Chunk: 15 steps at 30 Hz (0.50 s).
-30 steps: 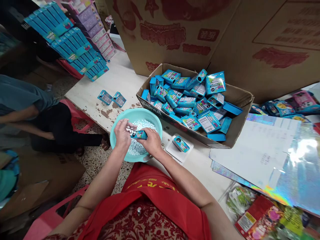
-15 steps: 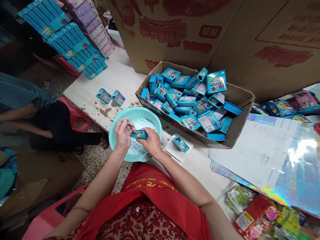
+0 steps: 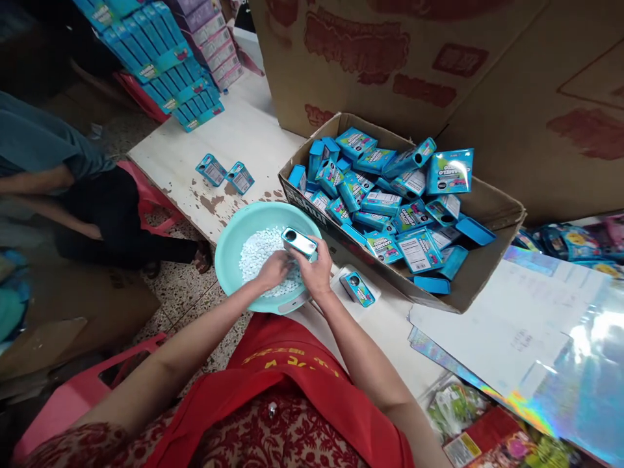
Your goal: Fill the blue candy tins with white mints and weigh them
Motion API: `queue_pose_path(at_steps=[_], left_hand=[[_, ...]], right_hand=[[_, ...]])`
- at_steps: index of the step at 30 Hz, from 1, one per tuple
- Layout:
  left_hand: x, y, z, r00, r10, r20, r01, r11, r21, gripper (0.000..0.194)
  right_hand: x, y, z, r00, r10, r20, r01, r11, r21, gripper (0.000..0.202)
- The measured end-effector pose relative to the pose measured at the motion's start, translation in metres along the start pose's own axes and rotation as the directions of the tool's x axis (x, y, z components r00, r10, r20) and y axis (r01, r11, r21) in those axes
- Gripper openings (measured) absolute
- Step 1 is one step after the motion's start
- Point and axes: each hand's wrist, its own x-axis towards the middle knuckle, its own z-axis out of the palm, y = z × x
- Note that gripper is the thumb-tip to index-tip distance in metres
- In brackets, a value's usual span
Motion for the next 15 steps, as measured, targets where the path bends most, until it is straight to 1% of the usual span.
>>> queue_pose_path(at_steps=[2,3,5,6,7,9,10,11,13,14,15], left_hand=[[0.002,0.006,0.02,0.991,0.058,0.117,-0.063,0.997,0.04,0.007],[0.002,0.008,0.025,0.984,0.076,0.161,-0.087,0.995,0.058,0.009],[-0.001,0.011,0.024,0.967,0.101,0.234,-0.125,0.988,0.088,0.011],[-0.005,0.01,0.019,0.95,0.12,0.287,-0.16,0.98,0.118,0.013],[-0.01,0.009,0.011,0.925,0.144,0.353,-0.21,0.965,0.158,0.016],[-0.023,0.003,-0.009,0.853,0.168,0.495,-0.329,0.909,0.257,0.024],[-0.03,-0.001,-0.019,0.817,0.159,0.554,-0.377,0.875,0.305,0.026],[-0.036,-0.005,-0.029,0.795,0.134,0.591,-0.401,0.848,0.347,0.026],[-0.044,-0.011,-0.044,0.788,0.052,0.613,-0.369,0.837,0.404,0.024],[-0.047,-0.013,-0.048,0.798,-0.002,0.602,-0.308,0.858,0.411,0.022],[-0.048,-0.015,-0.051,0.815,-0.056,0.576,-0.222,0.889,0.401,0.02]], right_hand=[[-0.007,0.008,0.006,0.999,-0.002,-0.05,0.001,1.0,-0.013,0.039],[-0.01,0.012,0.008,0.998,-0.012,-0.054,0.011,0.999,-0.03,0.038],[-0.012,0.015,0.01,0.999,-0.036,-0.039,0.033,0.996,-0.077,0.036],[-0.012,0.016,0.011,0.999,-0.041,-0.027,0.038,0.994,-0.1,0.035],[-0.012,0.017,0.011,0.999,-0.041,-0.018,0.039,0.992,-0.119,0.035],[-0.012,0.017,0.011,0.999,-0.036,-0.008,0.035,0.989,-0.141,0.035],[-0.012,0.017,0.012,0.999,-0.035,-0.006,0.034,0.989,-0.145,0.035],[-0.012,0.018,0.012,0.999,-0.036,-0.008,0.034,0.988,-0.151,0.035],[-0.012,0.019,0.012,0.999,-0.042,-0.013,0.039,0.985,-0.168,0.035],[-0.012,0.02,0.012,0.999,-0.045,-0.011,0.042,0.983,-0.18,0.035],[-0.012,0.02,0.013,0.999,-0.048,-0.01,0.045,0.98,-0.192,0.034]])
